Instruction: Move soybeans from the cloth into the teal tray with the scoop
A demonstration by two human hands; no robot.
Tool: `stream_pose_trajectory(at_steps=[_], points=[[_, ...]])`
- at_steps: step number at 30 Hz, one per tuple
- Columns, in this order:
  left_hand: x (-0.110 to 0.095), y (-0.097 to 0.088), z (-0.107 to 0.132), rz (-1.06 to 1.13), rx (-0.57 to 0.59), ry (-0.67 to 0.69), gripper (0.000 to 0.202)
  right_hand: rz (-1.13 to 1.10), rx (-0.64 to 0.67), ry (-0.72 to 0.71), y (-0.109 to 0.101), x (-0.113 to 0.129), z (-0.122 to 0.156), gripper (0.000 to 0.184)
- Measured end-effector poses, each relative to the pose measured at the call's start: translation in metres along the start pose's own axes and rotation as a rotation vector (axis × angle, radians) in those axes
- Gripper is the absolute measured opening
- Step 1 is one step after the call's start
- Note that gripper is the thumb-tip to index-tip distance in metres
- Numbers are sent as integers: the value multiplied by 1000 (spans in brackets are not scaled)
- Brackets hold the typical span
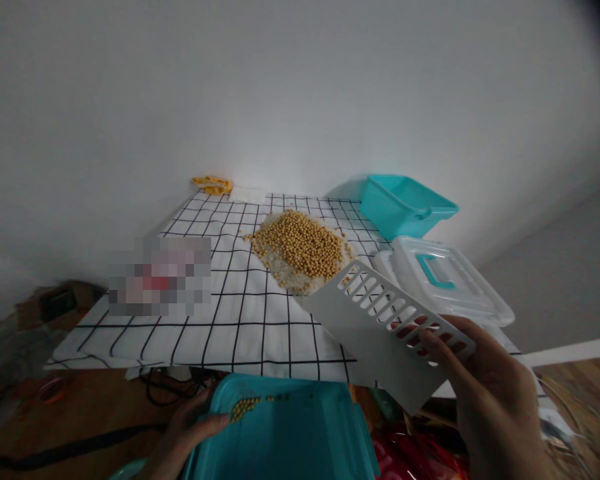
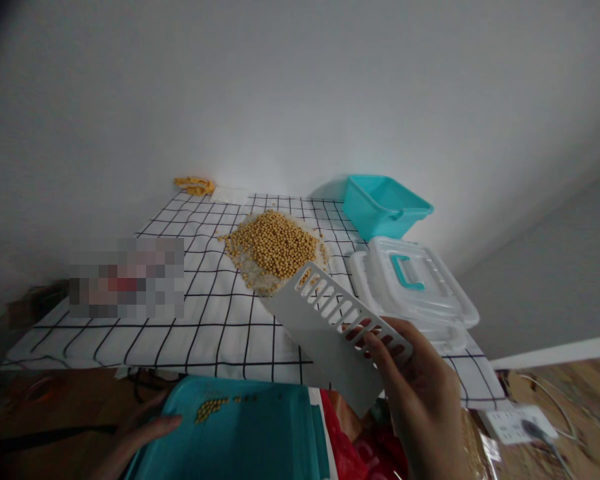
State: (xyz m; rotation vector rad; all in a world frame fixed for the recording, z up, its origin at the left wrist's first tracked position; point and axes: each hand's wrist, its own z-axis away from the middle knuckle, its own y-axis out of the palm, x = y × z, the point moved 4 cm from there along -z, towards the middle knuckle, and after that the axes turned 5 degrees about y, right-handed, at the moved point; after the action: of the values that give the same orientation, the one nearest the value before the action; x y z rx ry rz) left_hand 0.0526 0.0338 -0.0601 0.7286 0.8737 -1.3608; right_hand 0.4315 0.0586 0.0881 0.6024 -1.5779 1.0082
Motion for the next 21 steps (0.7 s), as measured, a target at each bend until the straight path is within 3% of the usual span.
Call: stream_pose_trajectory(at_steps=[5,10,15,21], points=[[-5,3,1,-21,33,22,32,13,-52,18,-2,-1,-1,34],[-4,7,1,-8,71,9,36,-28,3,18,2,2,-2,32],[-4,7,-1,-36,36,41,38,-7,-15,-44,3,4,-3,32],[-3,5,0,-25,21,-1,35,-25,21,-1,3,0,-4,30]])
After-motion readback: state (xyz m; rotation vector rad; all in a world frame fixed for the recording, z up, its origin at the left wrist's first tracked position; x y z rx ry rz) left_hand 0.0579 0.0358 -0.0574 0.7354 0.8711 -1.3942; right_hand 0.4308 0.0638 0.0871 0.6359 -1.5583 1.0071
